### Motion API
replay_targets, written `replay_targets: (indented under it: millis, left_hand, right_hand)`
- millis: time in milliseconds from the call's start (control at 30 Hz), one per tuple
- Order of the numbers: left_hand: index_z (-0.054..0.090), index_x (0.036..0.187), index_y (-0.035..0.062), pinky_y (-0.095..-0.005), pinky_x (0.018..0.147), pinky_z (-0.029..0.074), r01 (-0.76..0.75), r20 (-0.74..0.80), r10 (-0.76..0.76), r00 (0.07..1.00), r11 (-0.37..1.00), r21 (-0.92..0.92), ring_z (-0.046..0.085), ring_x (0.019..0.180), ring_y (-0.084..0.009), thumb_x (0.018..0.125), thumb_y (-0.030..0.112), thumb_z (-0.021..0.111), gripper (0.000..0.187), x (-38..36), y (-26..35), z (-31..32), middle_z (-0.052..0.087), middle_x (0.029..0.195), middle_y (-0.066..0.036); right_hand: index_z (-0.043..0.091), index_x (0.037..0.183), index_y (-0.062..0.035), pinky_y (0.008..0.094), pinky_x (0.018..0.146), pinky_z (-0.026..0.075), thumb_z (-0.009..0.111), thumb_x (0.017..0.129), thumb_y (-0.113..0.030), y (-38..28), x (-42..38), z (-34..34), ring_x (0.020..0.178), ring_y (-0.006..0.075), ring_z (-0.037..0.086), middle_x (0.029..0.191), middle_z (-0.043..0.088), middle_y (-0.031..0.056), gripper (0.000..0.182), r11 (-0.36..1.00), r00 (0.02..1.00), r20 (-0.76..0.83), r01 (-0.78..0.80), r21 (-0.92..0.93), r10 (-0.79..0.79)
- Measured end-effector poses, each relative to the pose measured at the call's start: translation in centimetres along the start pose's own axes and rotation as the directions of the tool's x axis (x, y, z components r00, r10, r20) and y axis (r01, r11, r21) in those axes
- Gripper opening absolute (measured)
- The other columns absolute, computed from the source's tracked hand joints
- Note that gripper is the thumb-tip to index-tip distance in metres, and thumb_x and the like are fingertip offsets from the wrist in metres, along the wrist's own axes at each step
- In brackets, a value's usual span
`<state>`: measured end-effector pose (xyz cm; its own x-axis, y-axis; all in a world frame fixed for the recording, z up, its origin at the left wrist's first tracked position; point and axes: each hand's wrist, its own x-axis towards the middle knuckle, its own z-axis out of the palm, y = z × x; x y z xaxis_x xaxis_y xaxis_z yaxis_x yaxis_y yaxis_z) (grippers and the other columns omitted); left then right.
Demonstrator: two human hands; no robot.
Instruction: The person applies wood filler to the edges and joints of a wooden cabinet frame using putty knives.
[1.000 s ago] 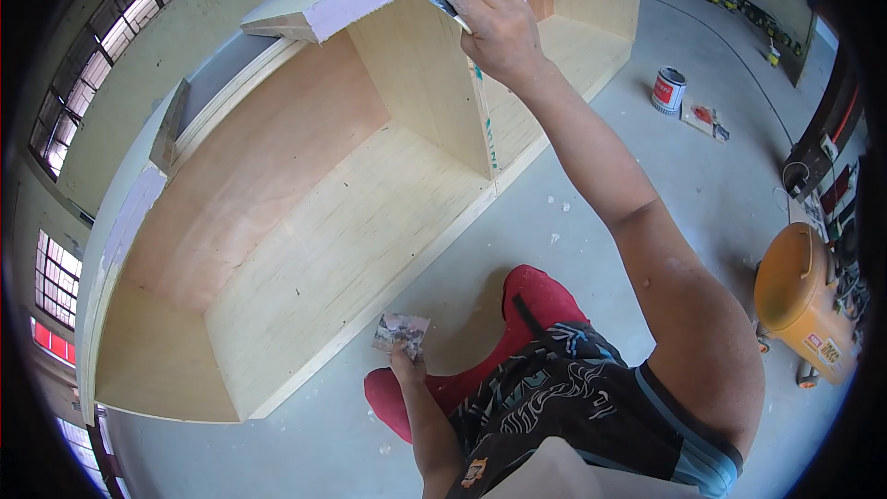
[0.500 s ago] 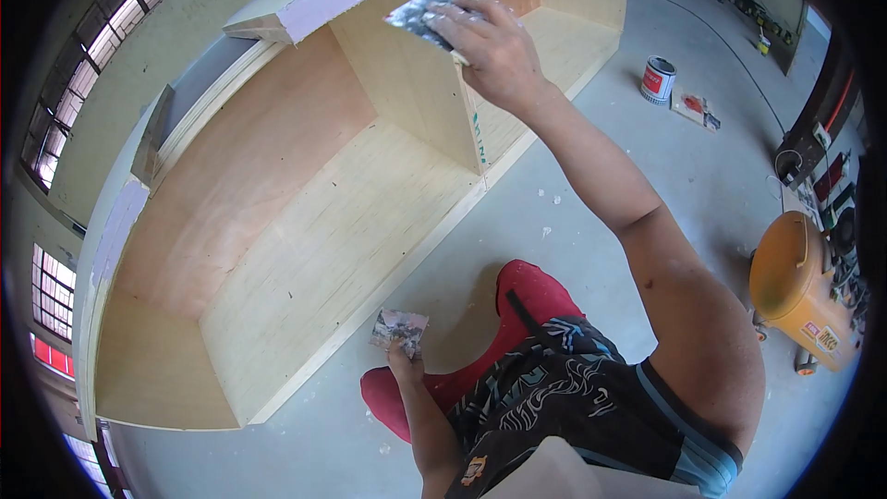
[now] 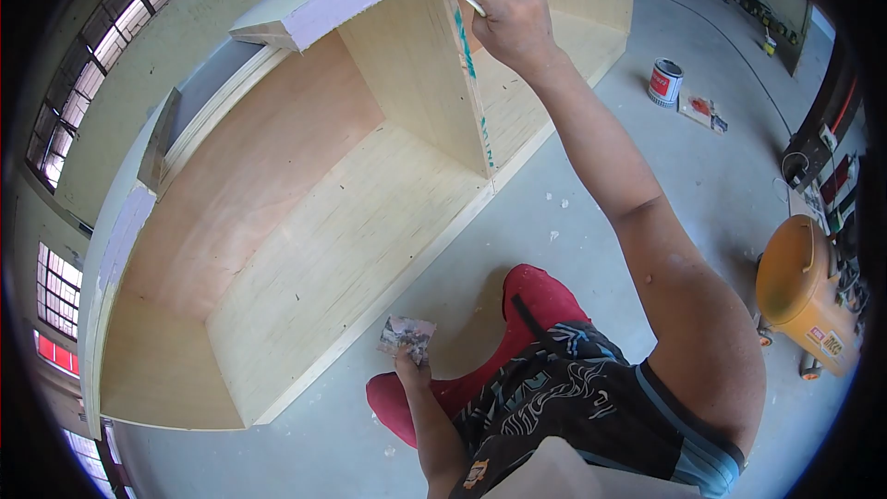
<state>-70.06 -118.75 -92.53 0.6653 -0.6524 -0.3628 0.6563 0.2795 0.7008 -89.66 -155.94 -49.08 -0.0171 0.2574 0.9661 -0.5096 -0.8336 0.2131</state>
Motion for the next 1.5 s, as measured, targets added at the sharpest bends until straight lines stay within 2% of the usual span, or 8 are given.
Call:
replay_targets:
  millis: [467, 533, 600, 633, 767, 833, 1300, 1500]
  left_hand:
    - [0.05, 0.109, 0.0014, -0.0339, 0.067, 0.053, 0.029, -0.027, -0.03, 0.999, 0.999, -0.012, 0.061, 0.083, -0.0201, 0.076, 0.012, 0.054, 0.035, -0.9, 0.7, 5.7, 0.059, 0.097, -0.009]
    - [0.047, 0.116, 0.0031, -0.0359, 0.068, 0.052, -0.107, 0.161, 0.114, 0.98, 0.993, -0.05, 0.06, 0.088, -0.0211, 0.077, 0.01, 0.053, 0.04, -0.4, 0.9, 9.1, 0.058, 0.103, -0.01]
    - [0.044, 0.119, 0.0052, -0.0373, 0.068, 0.053, -0.178, 0.295, 0.186, 0.937, 0.982, -0.055, 0.06, 0.09, -0.0226, 0.078, 0.008, 0.053, 0.042, -1.2, 2.7, 14.4, 0.057, 0.104, -0.01]
    - [0.042, 0.121, 0.0044, -0.0377, 0.067, 0.052, -0.163, 0.3, 0.209, 0.931, 0.972, -0.17, 0.06, 0.09, -0.0236, 0.079, 0.007, 0.053, 0.044, -3.3, 4.7, 19.0, 0.056, 0.106, -0.011]
    - [0.041, 0.121, 0.001, -0.0389, 0.069, 0.054, -0.259, 0.344, 0.353, 0.87, 0.922, -0.289, 0.06, 0.092, -0.0251, 0.079, 0.001, 0.048, 0.042, -6.2, 8.1, 26.9, 0.055, 0.108, -0.013]
    - [0.042, 0.12, 0.0008, -0.0395, 0.07, 0.054, -0.267, 0.361, 0.369, 0.857, 0.916, -0.301, 0.06, 0.093, -0.0253, 0.078, -0.001, 0.047, 0.042, -6.7, 8.9, 27.7, 0.056, 0.108, -0.014]
    - [0.043, 0.117, -0.0023, -0.0354, 0.061, 0.056, -0.429, 0.445, 0.523, 0.727, 0.852, -0.301, 0.061, 0.087, -0.0233, 0.075, -0.005, 0.047, 0.042, -9.2, 10.6, 25.6, 0.058, 0.102, -0.014]
    - [0.045, 0.114, -0.0053, -0.0246, 0.08, 0.042, -0.753, 0.484, 0.6, 0.637, 0.62, 0.222, 0.054, 0.091, -0.0126, 0.077, -0.006, 0.047, 0.037, -8.4, 10.4, 26.0, 0.058, 0.101, -0.009]
  right_hand:
    - [0.061, 0.11, -0.0088, 0.0349, 0.082, 0.046, 0.066, 0.073, -0.001, -2.0, -6.6, -1.8, 0.095, 0.0254, 0.058, 0.107, 0.064, 0.0077, 0.038, 0.927, 0.914, 0.352, -0.293, 0.233, 0.201]
    - [0.06, 0.112, -0.0063, 0.0343, 0.083, 0.046, 0.064, 0.076, 0.0, -4.3, -8.0, -3.2, 0.095, 0.0248, 0.058, 0.106, 0.064, 0.0092, 0.036, 0.717, 0.803, 0.498, -0.554, 0.422, 0.327]
    - [0.06, 0.107, 0.0023, 0.0279, 0.078, 0.047, 0.058, 0.079, 0.006, -7.0, -9.4, -5.2, 0.089, 0.018, 0.06, 0.101, 0.066, 0.0074, 0.028, -0.451, 0.056, 0.895, -0.849, 0.277, 0.443]
    - [0.06, 0.107, 0.0023, 0.0279, 0.078, 0.047, 0.058, 0.079, 0.006, -8.4, -10.2, -6.0, 0.089, 0.018, 0.06, 0.101, 0.066, 0.0074, 0.028, -0.47, 0.022, 0.916, -0.853, 0.226, 0.4]
    - [0.061, 0.107, 0.0034, 0.033, 0.095, 0.042, 0.057, 0.081, 0.005, -12.5, -11.4, -8.6, 0.11, 0.0191, 0.055, 0.11, 0.063, 0.0122, 0.027, -0.263, 0.319, 0.914, -0.886, 0.382, 0.252]
    - [0.064, 0.108, -0.0056, 0.0391, 0.099, 0.038, 0.061, 0.075, 0.005, -12.8, -11.7, -9.0, 0.116, 0.0262, 0.051, 0.113, 0.062, 0.0109, 0.034, 0.362, 0.757, 0.646, -0.578, 0.731, -0.096]
    - [0.062, 0.108, -0.0047, 0.0417, 0.096, 0.042, 0.045, 0.063, 0.022, -11.0, -15.4, -10.9, 0.109, 0.0299, 0.056, 0.11, 0.062, 0.0137, 0.056, 0.531, 0.476, 0.878, -0.731, 0.429, -0.054]
    - [0.065, 0.102, -0.0091, 0.0366, 0.084, 0.046, 0.058, 0.059, 0.009, -8.7, -8.6, -10.7, 0.098, 0.0257, 0.06, 0.106, 0.064, 0.0072, 0.047, 0.69, 0.691, 0.705, -0.431, 0.581, -0.161]
